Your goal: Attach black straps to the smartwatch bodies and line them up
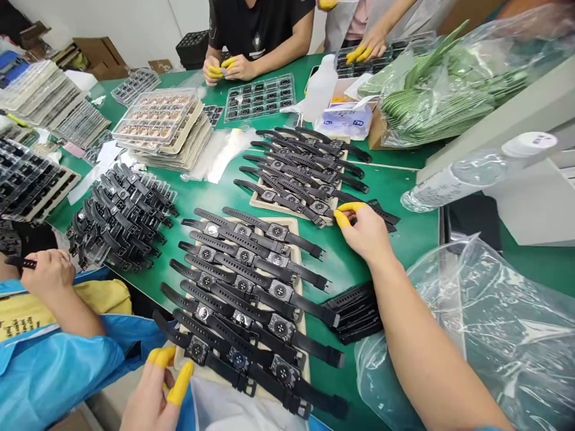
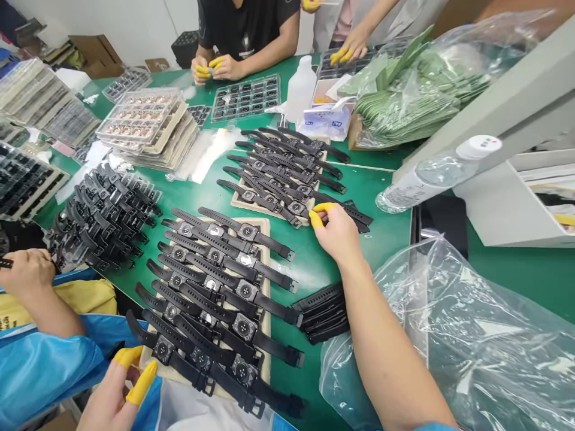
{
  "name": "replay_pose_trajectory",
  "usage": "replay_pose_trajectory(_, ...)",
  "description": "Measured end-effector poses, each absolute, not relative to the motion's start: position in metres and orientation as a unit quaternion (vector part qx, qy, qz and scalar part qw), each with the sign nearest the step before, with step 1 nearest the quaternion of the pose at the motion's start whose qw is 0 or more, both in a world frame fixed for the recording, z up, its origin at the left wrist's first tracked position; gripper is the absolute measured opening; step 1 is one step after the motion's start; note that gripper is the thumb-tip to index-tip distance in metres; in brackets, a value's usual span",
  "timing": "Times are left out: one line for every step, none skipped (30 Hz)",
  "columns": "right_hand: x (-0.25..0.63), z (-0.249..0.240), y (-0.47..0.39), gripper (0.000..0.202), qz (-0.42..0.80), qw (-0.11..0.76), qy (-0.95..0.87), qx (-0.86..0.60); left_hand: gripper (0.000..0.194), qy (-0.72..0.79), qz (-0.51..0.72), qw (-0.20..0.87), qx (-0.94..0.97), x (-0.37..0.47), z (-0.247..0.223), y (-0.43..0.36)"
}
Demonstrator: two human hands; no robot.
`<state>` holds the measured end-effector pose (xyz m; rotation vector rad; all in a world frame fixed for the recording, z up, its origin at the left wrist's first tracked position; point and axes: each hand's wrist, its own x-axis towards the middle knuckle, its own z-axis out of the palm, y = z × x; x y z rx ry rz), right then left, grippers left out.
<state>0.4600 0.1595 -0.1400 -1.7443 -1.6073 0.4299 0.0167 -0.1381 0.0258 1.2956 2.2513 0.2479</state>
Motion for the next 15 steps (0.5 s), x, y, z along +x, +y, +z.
replay_pose_trajectory(0.459,-0.138,0.160,0.021,0.164,0.357,-0.624,-0.676,0.033,0.829,0.063,0.244,0.499,0.014,0.031,-0.135)
replay_pose_trajectory(0.458,-0.137,0.160,0.021,0.163,0.357,-0.623,-0.677,0.027,0.825,0.039,0.231,0.514,0.011,0.034,-0.133)
replay_pose_trajectory(0.458,-0.136,0.161,0.021,0.163,0.357,-0.622,-0.678,0.023,0.822,0.019,0.221,0.524,0.009,0.037,-0.131)
replay_pose_trajectory(0.457,-0.136,0.161,0.021,0.164,0.358,-0.620,-0.679,0.019,0.819,0.002,0.214,0.532,0.007,0.038,-0.129)
replay_pose_trajectory(0.456,-0.136,0.162,0.020,0.166,0.359,-0.619,-0.679,0.019,0.815,-0.013,0.208,0.541,0.006,0.038,-0.127)
replay_pose_trajectory(0.456,-0.136,0.162,0.020,0.168,0.360,-0.618,-0.679,0.021,0.810,-0.029,0.202,0.550,0.004,0.037,-0.124)
replay_pose_trajectory(0.455,-0.136,0.163,0.020,0.170,0.361,-0.618,-0.677,0.022,0.805,-0.050,0.194,0.558,0.002,0.037,-0.122)
replay_pose_trajectory(0.455,-0.136,0.163,0.020,0.171,0.362,-0.619,-0.676,0.021,0.801,-0.076,0.186,0.564,0.000,0.037,-0.119)
replay_pose_trajectory(0.455,-0.137,0.163,0.020,0.172,0.364,-0.619,-0.674,0.019,0.797,-0.105,0.178,0.567,-0.002,0.037,-0.116)
replay_pose_trajectory(0.455,-0.137,0.163,0.020,0.173,0.365,-0.619,-0.674,0.017,0.793,-0.132,0.174,0.569,-0.003,0.038,-0.113)
replay_pose_trajectory(0.455,-0.137,0.163,0.020,0.174,0.366,-0.618,-0.674,0.015,0.790,-0.152,0.176,0.567,-0.004,0.039,-0.110)
replay_pose_trajectory(0.455,-0.137,0.163,0.020,0.175,0.367,-0.616,-0.674,0.013,0.790,-0.160,0.183,0.562,-0.004,0.040,-0.107)
replay_pose_trajectory(0.455,-0.137,0.163,0.021,0.176,0.367,-0.615,-0.675,0.011,0.794,-0.151,0.198,0.555,-0.004,0.040,-0.104)
replay_pose_trajectory(0.455,-0.138,0.163,0.021,0.178,0.367,-0.614,-0.676,0.011,0.801,-0.123,0.222,0.543,-0.002,0.041,-0.102)
replay_pose_trajectory(0.455,-0.138,0.163,0.021,0.180,0.366,-0.613,-0.677,0.014,0.809,-0.079,0.256,0.523,0.001,0.042,-0.101)
